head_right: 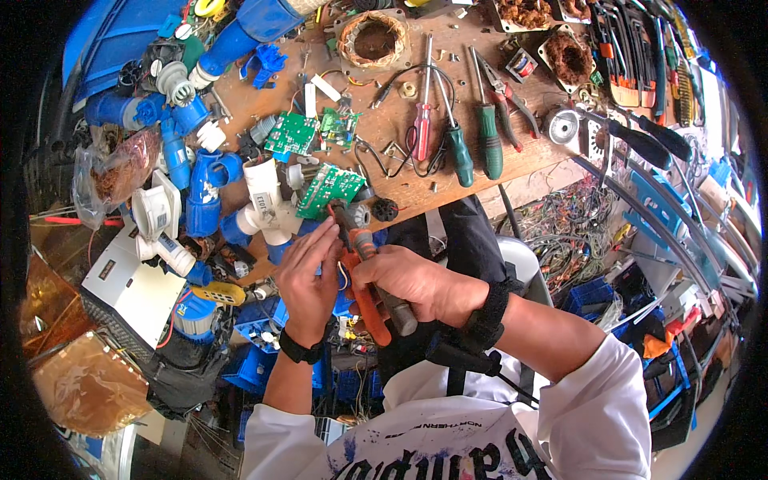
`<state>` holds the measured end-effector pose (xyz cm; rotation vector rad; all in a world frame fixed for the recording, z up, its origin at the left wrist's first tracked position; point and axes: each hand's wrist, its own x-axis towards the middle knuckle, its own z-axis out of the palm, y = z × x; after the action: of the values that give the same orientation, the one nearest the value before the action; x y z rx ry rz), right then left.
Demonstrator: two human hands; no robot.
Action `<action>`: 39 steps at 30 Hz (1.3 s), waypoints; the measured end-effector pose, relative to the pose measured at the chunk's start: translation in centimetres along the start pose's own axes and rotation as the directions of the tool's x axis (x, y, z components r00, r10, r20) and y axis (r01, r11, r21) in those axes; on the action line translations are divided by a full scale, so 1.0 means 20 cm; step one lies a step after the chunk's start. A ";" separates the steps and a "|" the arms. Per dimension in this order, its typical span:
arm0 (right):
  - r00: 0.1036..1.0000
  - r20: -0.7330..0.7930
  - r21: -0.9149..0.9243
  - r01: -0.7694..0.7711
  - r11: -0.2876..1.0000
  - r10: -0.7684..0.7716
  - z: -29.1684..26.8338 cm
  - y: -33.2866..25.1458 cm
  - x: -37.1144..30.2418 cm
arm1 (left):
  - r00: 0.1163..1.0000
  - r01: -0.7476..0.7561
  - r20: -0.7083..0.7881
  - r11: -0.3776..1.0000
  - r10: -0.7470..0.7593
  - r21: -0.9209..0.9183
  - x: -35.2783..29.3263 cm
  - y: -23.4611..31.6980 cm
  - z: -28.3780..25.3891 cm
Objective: The person uses pliers to strip metal pins and plastic connectors from a green circuit board and a black plastic housing. They place the separated parts into a blue bin on the workbench.
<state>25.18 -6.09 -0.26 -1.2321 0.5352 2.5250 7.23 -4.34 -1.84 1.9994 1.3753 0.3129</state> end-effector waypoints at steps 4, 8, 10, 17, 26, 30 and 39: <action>0.999 -0.037 0.043 0.019 0.999 -0.018 0.03 0.00 -0.01 | 0.999 0.029 -0.028 0.999 -0.030 -0.020 0.00 0.00 0.00; 0.999 -0.048 0.019 0.017 1.000 -0.016 0.03 0.01 -0.01 | 0.995 0.070 -0.061 0.996 -0.074 -0.057 0.00 0.01 0.01; 1.000 -0.025 0.013 0.008 1.000 -0.008 0.03 0.01 0.00 | 0.990 0.114 -0.077 0.989 -0.121 -0.094 0.00 0.01 0.02; 0.999 -0.048 -0.022 0.025 0.999 -0.026 0.03 0.04 0.00 | 0.859 0.445 0.006 0.743 -0.511 -0.500 -0.03 0.02 0.02; 0.997 0.066 0.089 -0.041 0.995 0.036 -0.02 -0.01 -0.04 | 0.683 0.458 0.204 0.193 -0.701 -0.868 -0.05 -0.02 0.02; 1.000 -0.001 0.011 0.023 1.000 -0.023 0.00 0.02 -0.05 | 0.689 0.415 0.197 0.158 -0.698 -0.896 -0.08 -0.01 0.04; 0.991 -0.006 -0.222 0.131 0.966 -0.136 -0.02 0.01 -0.08 | 0.739 0.393 0.117 0.284 -0.663 -0.875 -0.14 -0.05 0.04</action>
<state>26.22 -6.63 0.88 -1.3232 0.1707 2.5107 5.83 -6.93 -2.58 0.5628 1.5207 0.8010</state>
